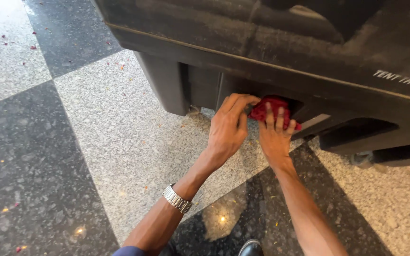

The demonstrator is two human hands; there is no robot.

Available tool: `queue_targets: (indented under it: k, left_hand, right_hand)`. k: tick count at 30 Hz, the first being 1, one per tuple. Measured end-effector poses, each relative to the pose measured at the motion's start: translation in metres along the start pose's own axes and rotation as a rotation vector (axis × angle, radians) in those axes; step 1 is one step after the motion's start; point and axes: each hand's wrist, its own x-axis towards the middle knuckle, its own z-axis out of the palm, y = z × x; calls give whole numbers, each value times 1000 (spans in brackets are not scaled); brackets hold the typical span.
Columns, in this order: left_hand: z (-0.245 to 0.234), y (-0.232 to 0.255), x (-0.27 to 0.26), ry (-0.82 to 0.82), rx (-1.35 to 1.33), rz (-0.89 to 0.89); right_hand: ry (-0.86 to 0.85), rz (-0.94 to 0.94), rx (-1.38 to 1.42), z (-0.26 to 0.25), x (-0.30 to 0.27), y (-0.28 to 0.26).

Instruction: The person wipes the exterior surfaces of a large black electronic device using a red cloth. They clean the lower vents, side panels, and the rear fan grille, moving around the unit to reach different areas.

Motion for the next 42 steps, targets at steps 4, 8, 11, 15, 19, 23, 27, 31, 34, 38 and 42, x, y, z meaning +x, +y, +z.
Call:
queue_targets:
  k: [4, 8, 11, 15, 19, 23, 27, 31, 34, 38, 42]
  left_hand:
    - [-11, -13, -6, -52, 25, -51]
    - [-20, -15, -9, -51, 12, -85]
    - [-26, -4, -8, -25, -30, -70]
    - [-37, 13, -6, 78, -21, 167]
    - [-41, 30, 6, 227, 94, 466]
    - [-42, 42, 9, 173, 104, 396]
    - [-47, 37, 7, 58, 97, 382]
    - [-43, 35, 5, -9, 55, 306]
    - [-22, 42, 11, -5, 6, 307]
    - [13, 53, 13, -51, -46, 311]
    - [49, 61, 13, -193, -67, 304]
  right_hand:
    - [-113, -243, 9, -5, -17, 3]
    - [-321, -235, 375, -32, 6, 14]
    - [-212, -71, 651, -85, 32, 21]
    - [240, -101, 704, -157, 72, 45]
    - [227, -259, 608, -167, 115, 56]
    - [183, -282, 458, -139, 112, 63]
    - [197, -101, 452, -97, 63, 103]
    - [238, 53, 214, -70, 20, 124]
    - [194, 186, 313, -66, -4, 118]
    - [19, 315, 480, -83, -27, 105]
    - [-274, 448, 808, -120, -37, 109]
